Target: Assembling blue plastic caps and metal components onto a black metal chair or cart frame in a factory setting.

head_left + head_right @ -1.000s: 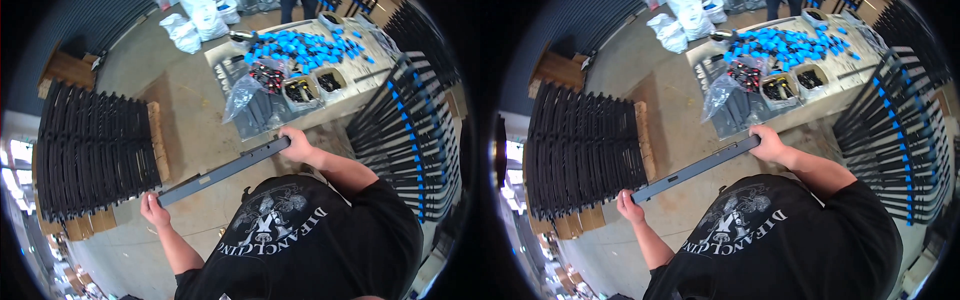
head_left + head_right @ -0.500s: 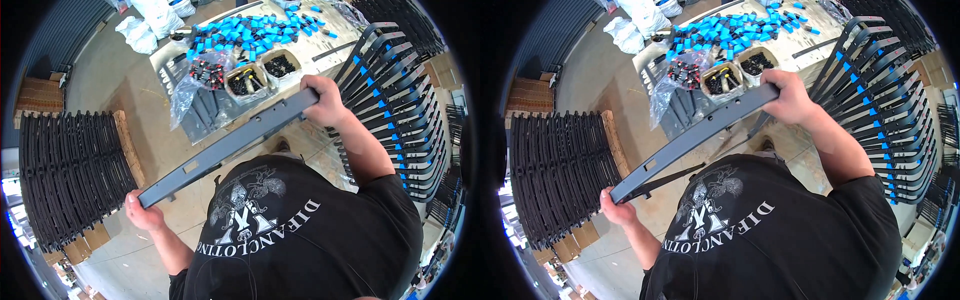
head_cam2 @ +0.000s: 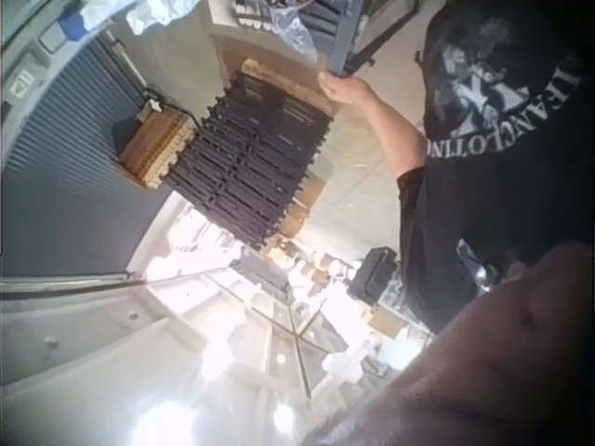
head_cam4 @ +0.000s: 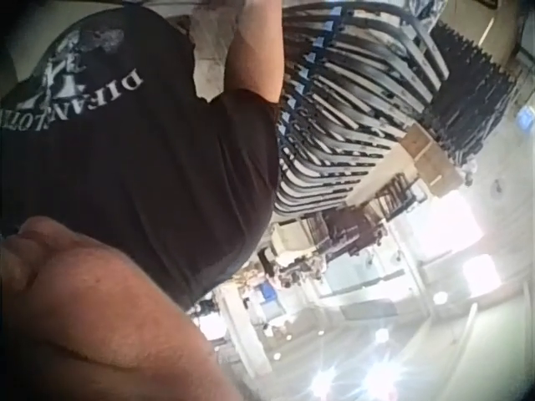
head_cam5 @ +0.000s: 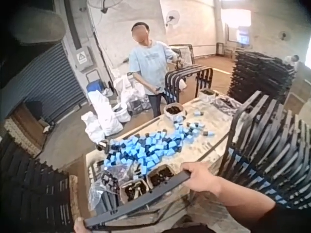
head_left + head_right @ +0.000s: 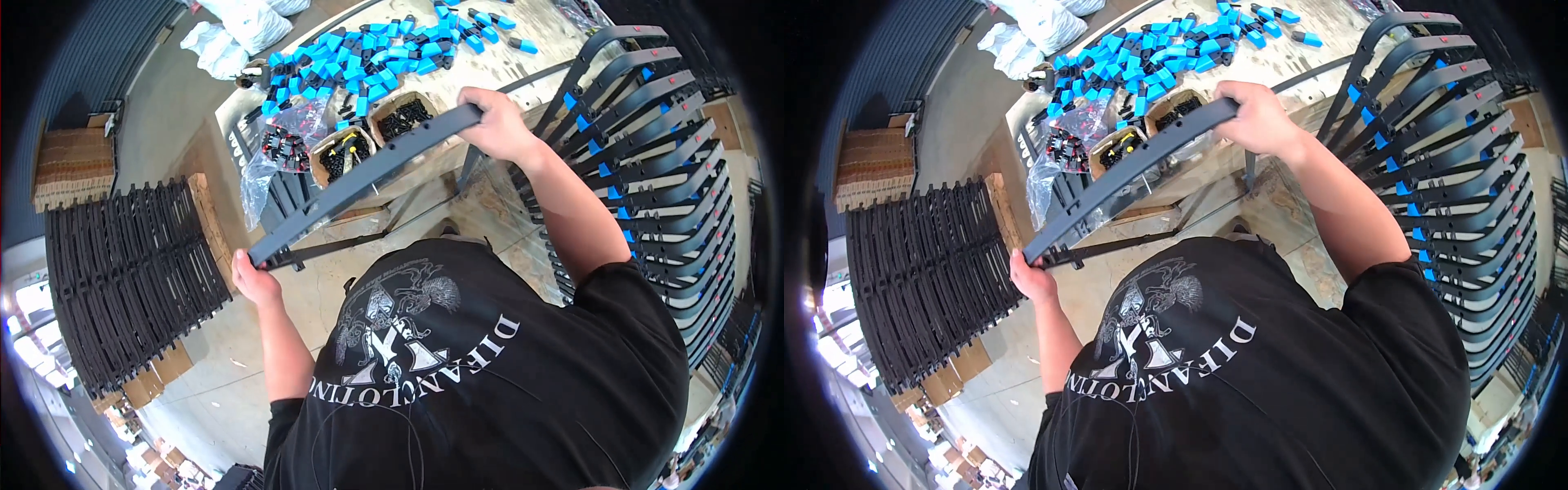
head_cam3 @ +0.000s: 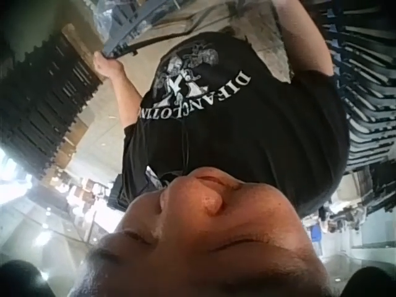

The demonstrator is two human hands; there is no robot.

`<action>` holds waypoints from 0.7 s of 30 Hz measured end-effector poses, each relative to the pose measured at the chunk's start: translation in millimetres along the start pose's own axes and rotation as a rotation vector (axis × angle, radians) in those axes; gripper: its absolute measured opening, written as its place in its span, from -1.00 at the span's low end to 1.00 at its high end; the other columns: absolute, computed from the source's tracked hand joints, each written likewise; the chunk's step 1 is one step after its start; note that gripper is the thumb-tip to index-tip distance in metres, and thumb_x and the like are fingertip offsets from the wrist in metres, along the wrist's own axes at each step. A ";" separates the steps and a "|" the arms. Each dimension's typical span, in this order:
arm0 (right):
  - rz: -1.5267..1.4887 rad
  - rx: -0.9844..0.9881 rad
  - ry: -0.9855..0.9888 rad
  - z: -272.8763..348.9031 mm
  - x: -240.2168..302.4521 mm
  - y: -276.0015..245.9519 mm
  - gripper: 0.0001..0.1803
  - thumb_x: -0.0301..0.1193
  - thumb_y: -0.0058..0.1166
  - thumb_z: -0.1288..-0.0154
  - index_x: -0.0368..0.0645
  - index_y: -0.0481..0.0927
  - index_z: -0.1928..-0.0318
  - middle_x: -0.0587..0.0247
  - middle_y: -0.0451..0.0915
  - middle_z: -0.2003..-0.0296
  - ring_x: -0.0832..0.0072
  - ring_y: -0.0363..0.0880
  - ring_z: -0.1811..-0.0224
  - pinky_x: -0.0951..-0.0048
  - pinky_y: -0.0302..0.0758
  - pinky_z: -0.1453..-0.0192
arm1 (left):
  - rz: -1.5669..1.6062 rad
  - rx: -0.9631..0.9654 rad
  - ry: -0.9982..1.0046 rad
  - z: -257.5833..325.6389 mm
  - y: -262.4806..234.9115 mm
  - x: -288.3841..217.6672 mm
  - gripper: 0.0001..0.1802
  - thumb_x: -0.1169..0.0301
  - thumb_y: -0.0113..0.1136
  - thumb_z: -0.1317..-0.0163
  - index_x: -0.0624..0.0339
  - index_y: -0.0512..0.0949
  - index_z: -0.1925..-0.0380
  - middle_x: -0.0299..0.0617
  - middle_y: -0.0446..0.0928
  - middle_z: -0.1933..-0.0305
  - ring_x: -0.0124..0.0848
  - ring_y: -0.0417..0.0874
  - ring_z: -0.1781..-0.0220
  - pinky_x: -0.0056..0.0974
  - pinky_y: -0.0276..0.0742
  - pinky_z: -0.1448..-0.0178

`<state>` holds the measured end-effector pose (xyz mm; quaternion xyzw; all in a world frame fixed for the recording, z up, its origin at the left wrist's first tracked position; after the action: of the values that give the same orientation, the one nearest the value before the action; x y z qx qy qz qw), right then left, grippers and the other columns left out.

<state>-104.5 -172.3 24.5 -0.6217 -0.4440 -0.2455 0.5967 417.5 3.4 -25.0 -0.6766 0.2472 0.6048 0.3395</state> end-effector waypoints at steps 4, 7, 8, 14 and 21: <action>0.006 0.023 0.090 -40.3 -10.1 8.2 -0.72 -0.49 0.31 -0.01 -0.13 0.51 0.25 0.24 0.47 0.47 0.41 0.48 0.38 0.33 0.45 0.25 | -0.084 0.072 -0.037 -32.5 26.9 -16.6 -0.61 0.15 0.04 -0.51 0.28 0.56 0.30 -0.30 0.55 0.37 -0.48 0.51 0.30 -0.35 0.41 0.13; -0.005 -0.066 -0.020 -42.1 -2.3 5.7 -0.53 -0.42 0.42 -0.04 -0.14 0.49 0.04 0.19 0.56 0.19 0.35 0.53 0.18 0.35 0.49 0.05 | -0.393 -0.006 0.251 -31.6 44.4 -69.8 -0.69 0.29 0.15 -0.48 0.35 0.59 0.01 -0.17 0.62 0.08 -0.38 0.60 0.00 -0.25 0.48 -0.20; 0.002 -0.066 -0.026 -37.8 -2.5 7.1 -0.53 -0.42 0.42 -0.04 -0.14 0.49 0.04 0.19 0.56 0.19 0.35 0.53 0.18 0.35 0.49 0.05 | -0.405 -0.019 0.337 -23.7 56.2 -96.3 -0.71 0.34 0.20 -0.43 0.33 0.57 -0.01 -0.14 0.62 0.09 -0.33 0.61 -0.01 -0.22 0.49 -0.20; 0.168 -0.409 0.050 68.0 -46.8 12.0 -0.60 -0.32 0.38 -0.14 -0.25 0.56 0.09 0.04 0.56 0.28 0.10 0.61 0.14 0.17 0.55 -0.04 | -0.756 0.200 0.657 -7.9 153.5 -151.6 -0.73 0.20 0.26 -0.33 0.16 0.67 0.18 -0.07 0.70 0.21 -0.03 0.70 0.10 -0.05 0.57 -0.05; 0.112 0.087 -0.048 13.1 -47.1 136.8 -0.72 -0.35 0.23 -0.22 -0.25 0.62 0.11 -0.08 0.63 0.15 0.00 0.62 -0.03 0.12 0.56 -0.13 | -1.047 0.437 0.206 -23.2 162.8 -132.4 -0.49 -0.11 0.12 -0.32 0.13 0.70 0.22 -0.07 0.74 0.21 -0.05 0.74 0.09 -0.04 0.60 -0.03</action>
<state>-14.8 -157.3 -88.7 -0.6247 -0.4330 -0.1770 0.6252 292.0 -129.7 80.3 -0.6784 0.0304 0.2218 0.6998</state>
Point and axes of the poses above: each hand's wrist, its own z-axis away from the middle knuckle, its own y-axis out of the palm, x = y × z, the point moved 8 cm from there along -z, towards the middle knuckle
